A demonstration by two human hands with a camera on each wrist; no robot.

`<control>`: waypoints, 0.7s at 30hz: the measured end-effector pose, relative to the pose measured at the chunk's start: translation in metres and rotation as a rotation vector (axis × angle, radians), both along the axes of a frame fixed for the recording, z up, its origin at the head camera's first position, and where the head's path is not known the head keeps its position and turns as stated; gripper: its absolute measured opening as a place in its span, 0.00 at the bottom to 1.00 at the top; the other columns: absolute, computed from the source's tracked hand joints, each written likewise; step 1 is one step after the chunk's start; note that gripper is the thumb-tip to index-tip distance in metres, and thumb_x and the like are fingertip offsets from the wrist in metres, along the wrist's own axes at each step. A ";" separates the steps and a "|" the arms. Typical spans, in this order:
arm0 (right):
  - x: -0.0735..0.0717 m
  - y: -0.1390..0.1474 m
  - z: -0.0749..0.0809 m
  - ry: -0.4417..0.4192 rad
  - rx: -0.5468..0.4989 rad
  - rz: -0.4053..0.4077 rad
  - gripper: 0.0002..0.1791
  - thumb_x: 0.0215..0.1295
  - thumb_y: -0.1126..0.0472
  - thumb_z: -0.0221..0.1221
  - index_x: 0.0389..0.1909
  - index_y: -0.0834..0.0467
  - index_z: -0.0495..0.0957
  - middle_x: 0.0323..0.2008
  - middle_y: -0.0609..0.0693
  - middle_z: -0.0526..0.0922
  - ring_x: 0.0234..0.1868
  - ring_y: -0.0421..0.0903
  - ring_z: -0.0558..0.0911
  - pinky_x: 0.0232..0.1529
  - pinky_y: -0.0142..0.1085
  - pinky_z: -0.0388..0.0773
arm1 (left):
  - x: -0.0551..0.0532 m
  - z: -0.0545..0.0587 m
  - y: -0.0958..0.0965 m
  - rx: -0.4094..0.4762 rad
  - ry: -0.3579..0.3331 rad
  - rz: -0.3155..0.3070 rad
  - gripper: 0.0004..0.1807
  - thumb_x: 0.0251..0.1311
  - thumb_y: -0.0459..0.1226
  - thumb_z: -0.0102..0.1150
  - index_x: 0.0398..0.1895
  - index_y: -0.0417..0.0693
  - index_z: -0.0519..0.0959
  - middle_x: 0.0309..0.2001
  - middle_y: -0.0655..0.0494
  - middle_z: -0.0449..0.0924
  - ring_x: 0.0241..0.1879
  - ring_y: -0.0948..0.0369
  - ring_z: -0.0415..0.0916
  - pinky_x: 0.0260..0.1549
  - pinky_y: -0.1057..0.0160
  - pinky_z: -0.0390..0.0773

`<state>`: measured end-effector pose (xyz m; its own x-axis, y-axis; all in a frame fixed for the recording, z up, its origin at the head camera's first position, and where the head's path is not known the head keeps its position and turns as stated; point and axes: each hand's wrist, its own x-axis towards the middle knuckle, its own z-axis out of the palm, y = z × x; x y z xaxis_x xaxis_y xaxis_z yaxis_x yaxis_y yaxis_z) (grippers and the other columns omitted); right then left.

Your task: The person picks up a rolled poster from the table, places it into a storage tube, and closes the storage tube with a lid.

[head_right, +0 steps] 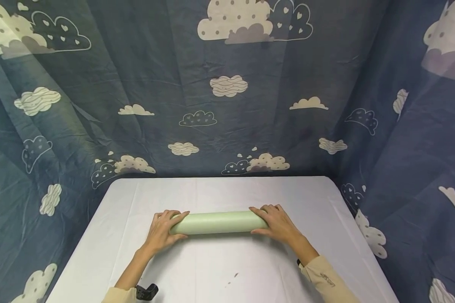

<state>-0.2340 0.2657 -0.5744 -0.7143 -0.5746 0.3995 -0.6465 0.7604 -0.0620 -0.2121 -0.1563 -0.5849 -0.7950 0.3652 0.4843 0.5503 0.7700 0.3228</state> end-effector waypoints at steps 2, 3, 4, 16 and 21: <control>0.000 0.004 -0.005 0.012 -0.016 0.007 0.45 0.51 0.31 0.72 0.69 0.46 0.77 0.45 0.49 0.85 0.46 0.48 0.83 0.49 0.48 0.75 | 0.002 -0.004 -0.001 0.010 -0.022 -0.013 0.45 0.36 0.45 0.87 0.65 0.55 0.81 0.52 0.46 0.85 0.50 0.49 0.79 0.51 0.44 0.71; 0.000 0.005 -0.008 0.025 -0.023 0.012 0.45 0.51 0.31 0.71 0.69 0.45 0.77 0.45 0.49 0.85 0.46 0.49 0.83 0.49 0.48 0.74 | 0.003 -0.005 0.000 0.017 -0.038 -0.022 0.44 0.37 0.45 0.86 0.66 0.55 0.81 0.52 0.45 0.85 0.50 0.48 0.78 0.51 0.44 0.70; 0.001 0.006 -0.011 0.031 -0.035 0.018 0.44 0.50 0.32 0.72 0.69 0.45 0.77 0.45 0.49 0.85 0.46 0.49 0.83 0.49 0.48 0.74 | 0.003 -0.007 0.000 0.022 -0.050 -0.030 0.44 0.38 0.45 0.86 0.66 0.54 0.81 0.52 0.45 0.85 0.50 0.48 0.78 0.51 0.43 0.70; 0.003 0.003 -0.031 -0.010 -0.110 0.036 0.40 0.54 0.38 0.73 0.69 0.42 0.77 0.50 0.53 0.86 0.51 0.52 0.84 0.51 0.50 0.73 | 0.003 -0.014 -0.004 -0.069 -0.163 -0.027 0.43 0.45 0.50 0.80 0.70 0.59 0.77 0.54 0.45 0.84 0.51 0.48 0.78 0.53 0.45 0.71; 0.004 0.003 -0.031 -0.067 -0.123 -0.025 0.39 0.52 0.40 0.75 0.67 0.44 0.79 0.51 0.53 0.85 0.52 0.53 0.83 0.52 0.51 0.72 | -0.001 -0.013 -0.002 -0.075 -0.165 -0.047 0.41 0.49 0.51 0.78 0.71 0.59 0.77 0.55 0.44 0.84 0.52 0.48 0.77 0.54 0.44 0.71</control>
